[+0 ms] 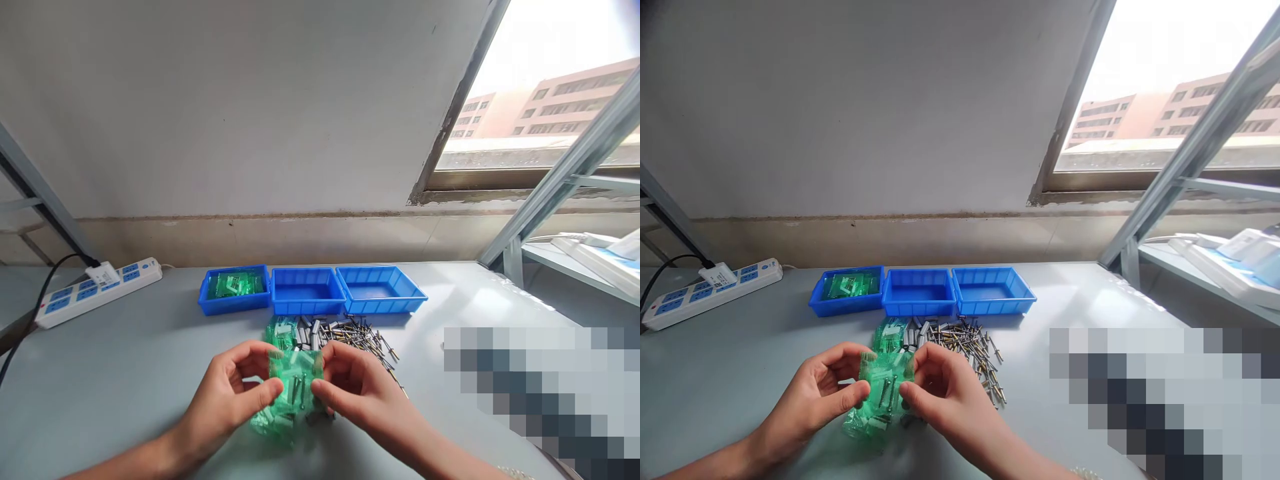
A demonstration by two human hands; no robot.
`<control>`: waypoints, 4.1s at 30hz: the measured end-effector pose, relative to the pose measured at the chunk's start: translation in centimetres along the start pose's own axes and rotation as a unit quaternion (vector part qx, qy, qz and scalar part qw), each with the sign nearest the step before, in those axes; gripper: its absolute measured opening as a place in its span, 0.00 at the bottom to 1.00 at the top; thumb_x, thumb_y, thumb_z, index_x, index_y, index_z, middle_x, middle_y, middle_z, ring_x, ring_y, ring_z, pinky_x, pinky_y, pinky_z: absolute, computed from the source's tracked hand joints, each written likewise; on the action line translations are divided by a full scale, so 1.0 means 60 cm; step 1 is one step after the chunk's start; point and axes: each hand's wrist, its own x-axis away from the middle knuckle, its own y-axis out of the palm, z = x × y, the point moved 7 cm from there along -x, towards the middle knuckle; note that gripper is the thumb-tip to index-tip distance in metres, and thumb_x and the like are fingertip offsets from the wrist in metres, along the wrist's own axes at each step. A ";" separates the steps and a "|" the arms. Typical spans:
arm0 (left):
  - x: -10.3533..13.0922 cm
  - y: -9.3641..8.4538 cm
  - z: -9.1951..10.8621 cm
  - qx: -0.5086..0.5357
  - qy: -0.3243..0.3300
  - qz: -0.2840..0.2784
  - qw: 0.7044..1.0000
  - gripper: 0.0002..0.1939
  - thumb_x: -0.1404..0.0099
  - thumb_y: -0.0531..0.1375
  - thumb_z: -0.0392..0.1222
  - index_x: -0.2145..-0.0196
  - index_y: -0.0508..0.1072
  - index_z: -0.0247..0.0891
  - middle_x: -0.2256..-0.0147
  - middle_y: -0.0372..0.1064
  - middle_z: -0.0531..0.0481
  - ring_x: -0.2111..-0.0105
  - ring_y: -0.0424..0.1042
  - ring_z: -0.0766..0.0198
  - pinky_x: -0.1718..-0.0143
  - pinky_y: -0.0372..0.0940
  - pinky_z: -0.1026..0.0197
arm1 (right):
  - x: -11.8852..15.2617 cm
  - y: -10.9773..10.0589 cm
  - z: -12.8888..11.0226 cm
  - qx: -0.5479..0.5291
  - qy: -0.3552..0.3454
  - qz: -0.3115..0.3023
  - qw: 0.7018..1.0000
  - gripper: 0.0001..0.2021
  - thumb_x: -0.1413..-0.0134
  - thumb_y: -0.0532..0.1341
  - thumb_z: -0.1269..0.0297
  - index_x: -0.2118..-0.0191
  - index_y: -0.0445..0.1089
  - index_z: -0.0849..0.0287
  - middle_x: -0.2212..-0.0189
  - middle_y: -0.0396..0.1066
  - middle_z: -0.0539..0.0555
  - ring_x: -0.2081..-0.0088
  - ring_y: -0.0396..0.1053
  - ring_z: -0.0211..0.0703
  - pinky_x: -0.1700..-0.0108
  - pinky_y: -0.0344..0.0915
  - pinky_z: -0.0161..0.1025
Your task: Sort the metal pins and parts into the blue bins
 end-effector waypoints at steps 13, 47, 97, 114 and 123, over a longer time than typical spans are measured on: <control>0.071 0.033 0.103 -0.423 0.504 -0.022 0.753 0.17 0.29 0.47 0.33 0.68 0.73 0.39 0.70 0.75 0.47 0.63 0.71 0.59 0.58 0.68 0.54 | 0.078 0.012 -0.122 0.376 -0.482 0.181 0.770 0.15 0.48 0.56 0.82 0.79 0.67 0.56 0.66 0.66 0.53 0.63 0.63 0.43 0.66 0.65 0.40; -0.135 -0.109 0.065 -0.521 0.272 0.131 0.798 0.08 0.40 0.57 0.35 0.62 0.72 0.40 0.60 0.74 0.46 0.56 0.68 0.52 0.52 0.62 0.50 | 0.020 -0.029 -0.055 0.175 -0.192 0.126 0.957 0.08 0.41 0.56 0.60 0.62 0.70 0.55 0.68 0.72 0.52 0.66 0.68 0.41 0.64 0.67 0.36; 0.045 0.037 0.082 -0.260 0.370 -0.026 0.892 0.08 0.36 0.57 0.30 0.70 0.71 0.41 0.67 0.73 0.47 0.66 0.71 0.61 0.64 0.69 0.59 | 0.056 -0.008 -0.087 0.284 -0.405 0.099 0.863 0.10 0.49 0.57 0.79 0.73 0.68 0.56 0.72 0.67 0.51 0.70 0.65 0.38 0.69 0.65 0.36; 0.056 0.041 0.086 -0.286 0.400 -0.005 0.870 0.09 0.37 0.56 0.28 0.64 0.68 0.42 0.66 0.74 0.46 0.66 0.73 0.59 0.64 0.70 0.57 | 0.066 -0.001 -0.099 0.274 -0.450 0.061 0.848 0.09 0.46 0.57 0.79 0.66 0.64 0.55 0.74 0.72 0.51 0.68 0.71 0.40 0.66 0.70 0.37; -0.035 -0.055 0.071 -0.214 0.136 0.090 0.963 0.04 0.43 0.60 0.38 0.71 0.67 0.38 0.72 0.75 0.49 0.70 0.76 0.60 0.69 0.72 0.60 | 0.034 -0.034 -0.043 0.236 -0.289 0.110 0.921 0.04 0.43 0.58 0.67 0.61 0.66 0.55 0.71 0.72 0.51 0.70 0.72 0.39 0.68 0.71 0.33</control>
